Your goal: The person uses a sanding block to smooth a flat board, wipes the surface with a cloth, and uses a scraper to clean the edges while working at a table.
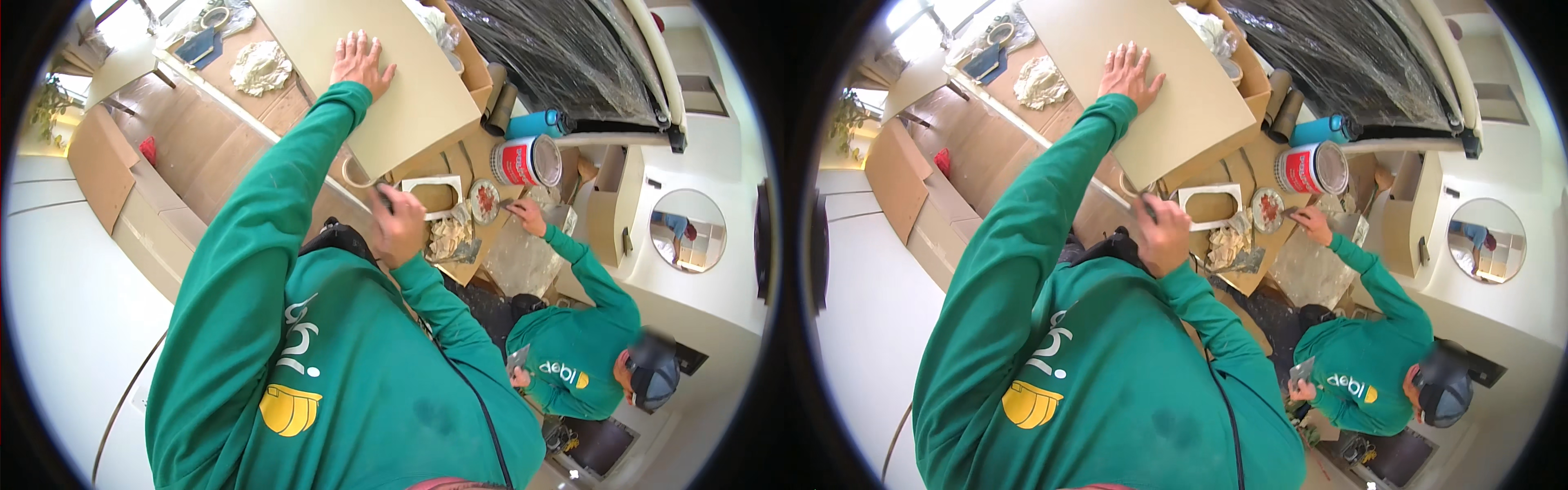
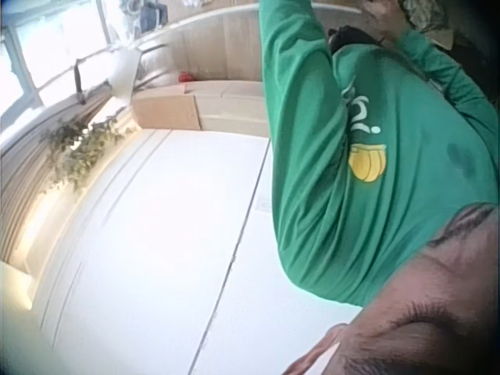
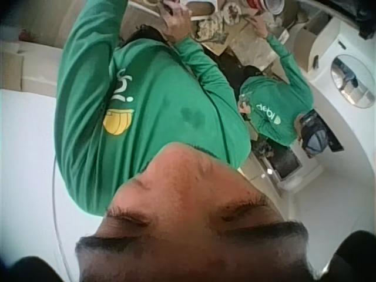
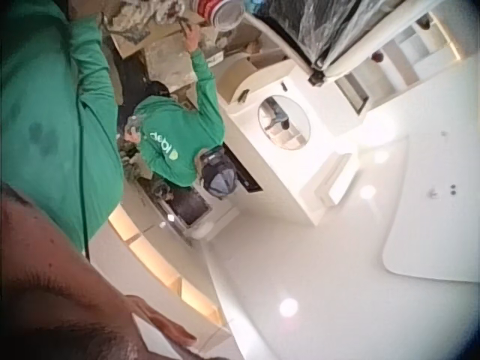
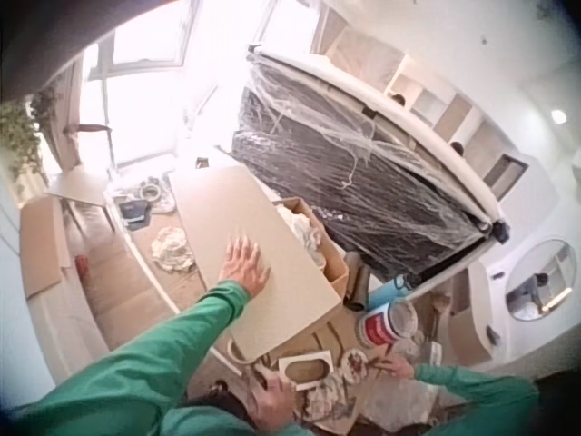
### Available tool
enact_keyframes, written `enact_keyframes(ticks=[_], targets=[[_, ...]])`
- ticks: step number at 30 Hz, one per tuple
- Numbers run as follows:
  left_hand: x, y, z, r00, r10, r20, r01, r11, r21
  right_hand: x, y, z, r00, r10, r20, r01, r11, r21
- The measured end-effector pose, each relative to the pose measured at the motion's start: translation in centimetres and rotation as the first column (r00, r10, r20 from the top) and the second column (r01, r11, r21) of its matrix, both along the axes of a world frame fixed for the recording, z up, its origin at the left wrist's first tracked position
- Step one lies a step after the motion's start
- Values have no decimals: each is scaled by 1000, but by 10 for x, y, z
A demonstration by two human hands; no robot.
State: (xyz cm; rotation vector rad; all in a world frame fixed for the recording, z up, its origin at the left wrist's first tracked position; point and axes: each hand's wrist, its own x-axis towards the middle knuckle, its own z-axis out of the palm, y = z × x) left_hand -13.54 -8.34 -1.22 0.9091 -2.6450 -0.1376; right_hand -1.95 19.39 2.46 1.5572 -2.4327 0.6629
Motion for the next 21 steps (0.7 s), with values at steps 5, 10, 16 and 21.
enact_keyframes(ticks=[5,10,16,21], targets=[[-1,-3,-5,999,-8,-36,9,1000,13,-21,-7,-3,992,-86,-94,84,996,-18],[-3,-2,-4,999,-15,-33,15,1000,19,-13,-4,-5,996,77,-40,-78,997,-29],[0,-3,-2,999,-17,-44,19,999,32,-22,-10,-11,980,186,-71,-177,977,119],[2,-2,-4,999,-35,-24,36,999,13,-111,-1,-33,981,-84,-175,85,996,0]])
